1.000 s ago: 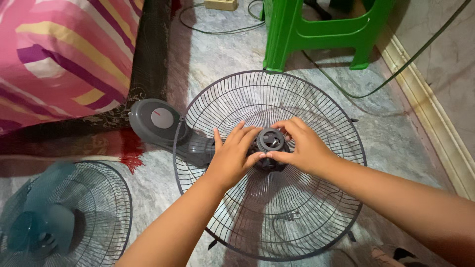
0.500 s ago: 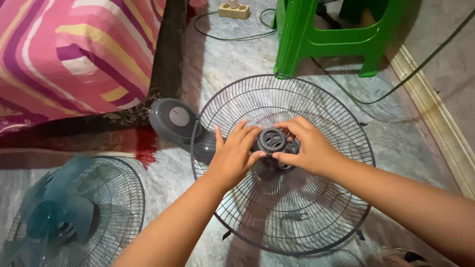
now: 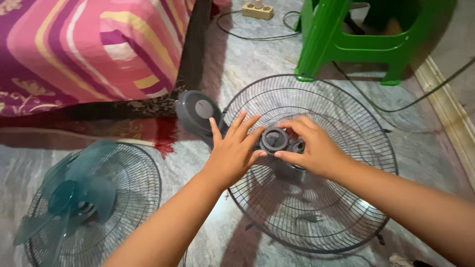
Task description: The person assembles an electric fan by hand. They place the fan blade onto the motor shaft, attach the front grille, and secure it by tightening the central nut. The person repeats this assembly process on a second fan.
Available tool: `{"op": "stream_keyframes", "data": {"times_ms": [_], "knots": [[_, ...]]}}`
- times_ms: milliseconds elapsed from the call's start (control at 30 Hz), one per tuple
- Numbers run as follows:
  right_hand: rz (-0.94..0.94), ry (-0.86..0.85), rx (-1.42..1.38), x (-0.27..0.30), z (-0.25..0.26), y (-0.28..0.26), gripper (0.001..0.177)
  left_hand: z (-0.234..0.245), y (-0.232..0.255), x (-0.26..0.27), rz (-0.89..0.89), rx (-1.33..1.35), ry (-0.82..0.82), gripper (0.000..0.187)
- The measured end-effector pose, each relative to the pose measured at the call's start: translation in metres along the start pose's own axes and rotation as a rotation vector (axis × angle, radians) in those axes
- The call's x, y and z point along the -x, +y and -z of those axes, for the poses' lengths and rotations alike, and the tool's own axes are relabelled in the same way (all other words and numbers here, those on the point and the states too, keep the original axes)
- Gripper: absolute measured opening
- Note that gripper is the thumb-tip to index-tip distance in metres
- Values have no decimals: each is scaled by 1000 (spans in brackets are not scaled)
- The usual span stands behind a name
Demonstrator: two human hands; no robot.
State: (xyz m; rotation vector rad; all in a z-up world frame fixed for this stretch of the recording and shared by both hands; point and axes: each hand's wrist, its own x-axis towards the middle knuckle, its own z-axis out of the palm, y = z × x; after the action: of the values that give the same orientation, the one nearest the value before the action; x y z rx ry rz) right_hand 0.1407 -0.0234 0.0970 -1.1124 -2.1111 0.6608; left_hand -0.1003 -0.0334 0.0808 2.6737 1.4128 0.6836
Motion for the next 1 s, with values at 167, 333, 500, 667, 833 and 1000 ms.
{"op": "stream_keyframes", "data": {"times_ms": [167,333,500,667,833,1000], "knots": [[-35,6,24,-13,-13,-18,63,19,-18,9,8,-5,-9,64],[-24,9,17,-23,-27,-39,62,39,-31,22,66,101,-48,65],[3,28,25,-33,-42,-59,59,56,-41,32,100,162,-12,61],[-49,5,44,-47,-55,-75,60,67,-56,42,145,202,15,58],[5,36,55,-61,-76,-89,58,67,-75,58,174,226,95,56],[-42,1,97,-75,-102,-105,58,65,-95,78,224,232,120,55]]}}
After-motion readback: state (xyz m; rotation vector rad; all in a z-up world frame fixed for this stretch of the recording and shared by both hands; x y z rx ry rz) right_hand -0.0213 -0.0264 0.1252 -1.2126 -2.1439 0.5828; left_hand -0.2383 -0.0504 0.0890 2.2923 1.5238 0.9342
